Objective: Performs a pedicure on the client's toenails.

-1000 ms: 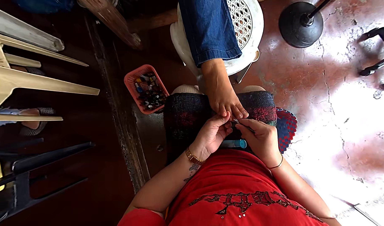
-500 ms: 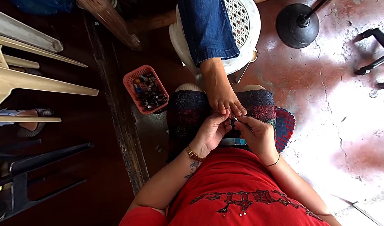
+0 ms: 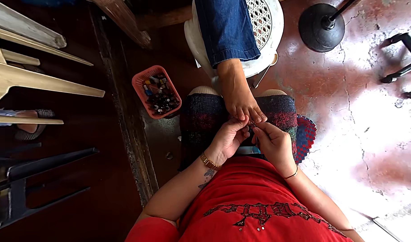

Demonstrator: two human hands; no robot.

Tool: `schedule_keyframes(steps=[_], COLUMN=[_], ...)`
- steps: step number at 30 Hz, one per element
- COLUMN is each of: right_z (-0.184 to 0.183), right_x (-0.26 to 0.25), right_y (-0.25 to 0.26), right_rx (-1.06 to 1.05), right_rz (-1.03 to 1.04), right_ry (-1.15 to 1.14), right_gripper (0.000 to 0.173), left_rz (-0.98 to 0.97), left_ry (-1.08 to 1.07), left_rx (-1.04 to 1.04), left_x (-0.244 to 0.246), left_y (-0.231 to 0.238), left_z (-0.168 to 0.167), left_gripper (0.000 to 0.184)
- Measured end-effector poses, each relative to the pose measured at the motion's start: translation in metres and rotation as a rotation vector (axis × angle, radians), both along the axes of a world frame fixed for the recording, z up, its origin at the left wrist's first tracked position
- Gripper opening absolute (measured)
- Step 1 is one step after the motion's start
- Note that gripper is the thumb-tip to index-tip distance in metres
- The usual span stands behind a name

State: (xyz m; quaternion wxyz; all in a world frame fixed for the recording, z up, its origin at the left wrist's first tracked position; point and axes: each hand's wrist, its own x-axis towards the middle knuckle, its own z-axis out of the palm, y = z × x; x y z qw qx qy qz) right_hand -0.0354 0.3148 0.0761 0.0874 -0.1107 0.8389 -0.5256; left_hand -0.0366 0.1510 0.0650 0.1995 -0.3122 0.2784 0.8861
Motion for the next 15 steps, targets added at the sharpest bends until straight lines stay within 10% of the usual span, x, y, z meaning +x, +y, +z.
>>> schedule_keyframes(steps=[15], right_z=[0.0003], right_x=[0.0041], right_y=[-0.0042], right_rx=[-0.117], right_rz=[0.015], right_ry=[-0.136], right_gripper=[0.019], left_rz=[0.013], left_ry=[0.008], left_rx=[0.008], left_x=[0.0015], left_y=[0.0005], left_z=[-0.0012], left_gripper=[0.014])
